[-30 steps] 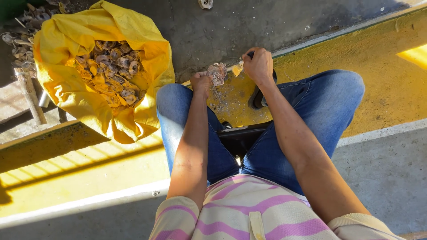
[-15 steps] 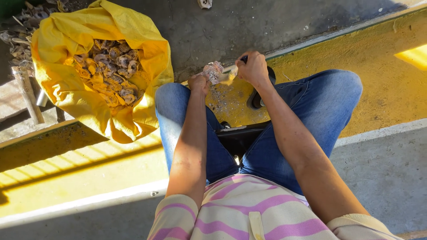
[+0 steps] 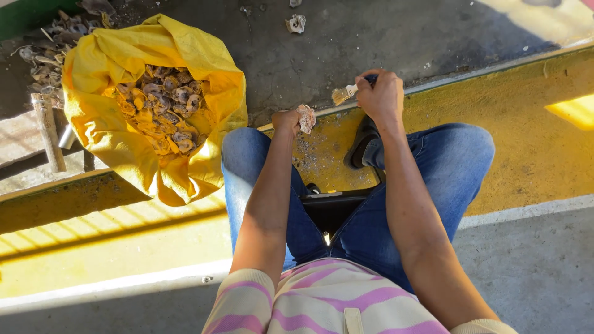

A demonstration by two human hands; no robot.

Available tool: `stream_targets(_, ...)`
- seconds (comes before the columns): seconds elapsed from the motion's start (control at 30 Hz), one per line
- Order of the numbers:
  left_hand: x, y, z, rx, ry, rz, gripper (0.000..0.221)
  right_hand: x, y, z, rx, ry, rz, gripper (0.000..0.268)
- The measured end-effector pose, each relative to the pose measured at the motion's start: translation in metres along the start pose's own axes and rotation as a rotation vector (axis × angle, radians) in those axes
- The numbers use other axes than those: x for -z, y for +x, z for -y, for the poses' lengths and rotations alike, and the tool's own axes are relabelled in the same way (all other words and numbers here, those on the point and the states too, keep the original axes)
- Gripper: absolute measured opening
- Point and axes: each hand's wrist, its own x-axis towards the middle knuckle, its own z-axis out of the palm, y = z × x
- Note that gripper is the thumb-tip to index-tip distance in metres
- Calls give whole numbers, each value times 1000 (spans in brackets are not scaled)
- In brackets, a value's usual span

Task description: Cleaning and scraping oyster shells with a brush and tool.

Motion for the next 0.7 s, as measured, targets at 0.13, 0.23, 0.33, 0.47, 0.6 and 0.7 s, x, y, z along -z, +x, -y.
stream_targets(0.13, -55, -30, -98, 84, -148, 59, 20, 41, -3, 20, -110, 264, -70, 19)
stream_targets(0.23, -99, -10, -165, -121, -462, 231, 29, 53, -4, 21, -113, 274, -89, 19)
stream_targets(0.33, -115, 33, -212, -223, -494, 247, 32, 60, -3, 28, -126, 290, -100, 18)
stream_targets(0.47, -49, -4, -234, -212, -341, 167, 30, 58, 1, 33, -130, 289, -98, 16)
stream_targets(0.6, 75, -46, -228, -390, -219, 360, 23, 46, -5, 31, -89, 231, -62, 15)
stream_targets(0.7, 189, -35, -208, -501, -67, 232, 19, 39, -9, 29, -28, 204, -30, 14)
